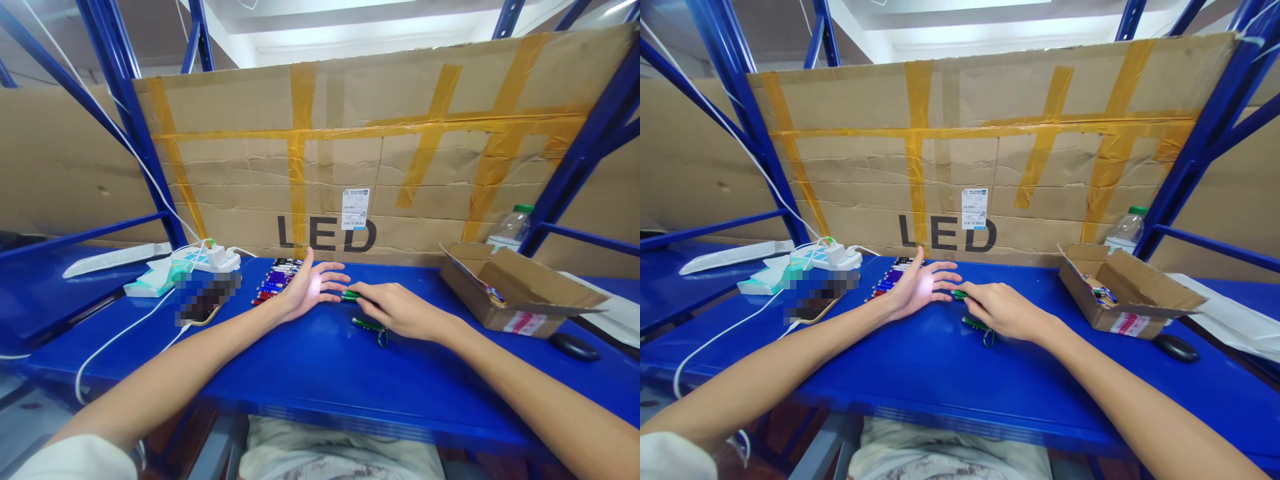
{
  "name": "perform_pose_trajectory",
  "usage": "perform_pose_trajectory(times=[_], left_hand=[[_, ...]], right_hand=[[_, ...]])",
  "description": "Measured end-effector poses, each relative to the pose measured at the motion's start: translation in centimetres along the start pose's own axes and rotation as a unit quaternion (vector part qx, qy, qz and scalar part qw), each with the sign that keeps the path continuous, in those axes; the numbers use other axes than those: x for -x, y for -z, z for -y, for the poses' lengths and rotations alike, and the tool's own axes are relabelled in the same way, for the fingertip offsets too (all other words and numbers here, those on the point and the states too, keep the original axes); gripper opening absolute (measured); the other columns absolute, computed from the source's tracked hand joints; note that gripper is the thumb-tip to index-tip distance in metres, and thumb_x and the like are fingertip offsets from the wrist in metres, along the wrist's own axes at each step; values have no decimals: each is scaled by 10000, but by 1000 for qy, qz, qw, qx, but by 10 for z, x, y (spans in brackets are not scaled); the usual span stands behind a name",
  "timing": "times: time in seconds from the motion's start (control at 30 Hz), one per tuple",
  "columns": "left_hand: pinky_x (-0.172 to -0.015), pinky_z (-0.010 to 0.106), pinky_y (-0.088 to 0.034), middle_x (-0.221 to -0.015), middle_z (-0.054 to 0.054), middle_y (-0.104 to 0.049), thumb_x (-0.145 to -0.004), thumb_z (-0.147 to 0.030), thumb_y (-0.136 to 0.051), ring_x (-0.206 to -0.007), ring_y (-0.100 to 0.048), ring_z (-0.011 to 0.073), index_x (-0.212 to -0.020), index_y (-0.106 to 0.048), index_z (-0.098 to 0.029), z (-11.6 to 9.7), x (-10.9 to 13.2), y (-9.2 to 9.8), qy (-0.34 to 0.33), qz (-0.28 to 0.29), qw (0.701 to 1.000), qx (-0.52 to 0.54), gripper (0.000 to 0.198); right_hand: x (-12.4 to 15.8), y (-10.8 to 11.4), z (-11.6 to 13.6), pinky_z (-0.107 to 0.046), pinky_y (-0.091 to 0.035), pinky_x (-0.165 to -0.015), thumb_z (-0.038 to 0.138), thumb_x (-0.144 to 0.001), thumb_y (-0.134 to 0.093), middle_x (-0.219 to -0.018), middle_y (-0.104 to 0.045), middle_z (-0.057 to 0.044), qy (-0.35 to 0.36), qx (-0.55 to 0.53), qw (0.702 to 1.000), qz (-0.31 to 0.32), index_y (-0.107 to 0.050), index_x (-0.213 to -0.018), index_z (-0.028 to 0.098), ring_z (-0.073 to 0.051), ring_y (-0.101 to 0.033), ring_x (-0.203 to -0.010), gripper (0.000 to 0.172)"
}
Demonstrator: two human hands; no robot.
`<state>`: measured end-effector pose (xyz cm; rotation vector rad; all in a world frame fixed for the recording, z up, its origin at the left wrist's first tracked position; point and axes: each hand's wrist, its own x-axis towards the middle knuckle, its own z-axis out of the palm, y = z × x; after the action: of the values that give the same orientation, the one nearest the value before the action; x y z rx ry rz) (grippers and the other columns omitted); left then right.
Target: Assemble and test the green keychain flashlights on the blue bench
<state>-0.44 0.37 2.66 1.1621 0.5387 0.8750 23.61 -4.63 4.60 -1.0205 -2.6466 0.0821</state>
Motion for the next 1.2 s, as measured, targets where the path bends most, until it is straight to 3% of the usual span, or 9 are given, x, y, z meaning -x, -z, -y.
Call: perform_pose_trajectory(times=[0.6,0.9,1.2], left_hand=[[-838,367,-554,-1240,187,-717,-980,-868,-266,-1059,-688,289,-1259,-685,-158,1,0,0,1,7,1000,-16,871],[-800,342,-554,-1180,183,-722,-986,-855,-300,-961,-692,253,-1219,-689,-136,7,-5,3,10,-34,996,-87,850],[-769,320,-551,-1150,170,-721,-1001,-828,-331,-941,-688,240,-1193,-698,-138,8,-7,4,-6,-53,994,-90,805]], right_hand=[[-1,2,2,-331,-486,-798,313,-1105,-437,-1054,-794,-90,1,-5,1000,-8,-701,-1180,238,-243,-728,-893,285],[-1,-5,-6,-312,-443,-741,309,-1094,-488,-1017,-801,-73,-14,25,998,50,-705,-1101,224,-228,-726,-848,233],[-2,-4,-11,-326,-449,-742,396,-1145,-388,-930,-762,-68,-6,21,1000,13,-703,-986,217,-214,-673,-807,395]])
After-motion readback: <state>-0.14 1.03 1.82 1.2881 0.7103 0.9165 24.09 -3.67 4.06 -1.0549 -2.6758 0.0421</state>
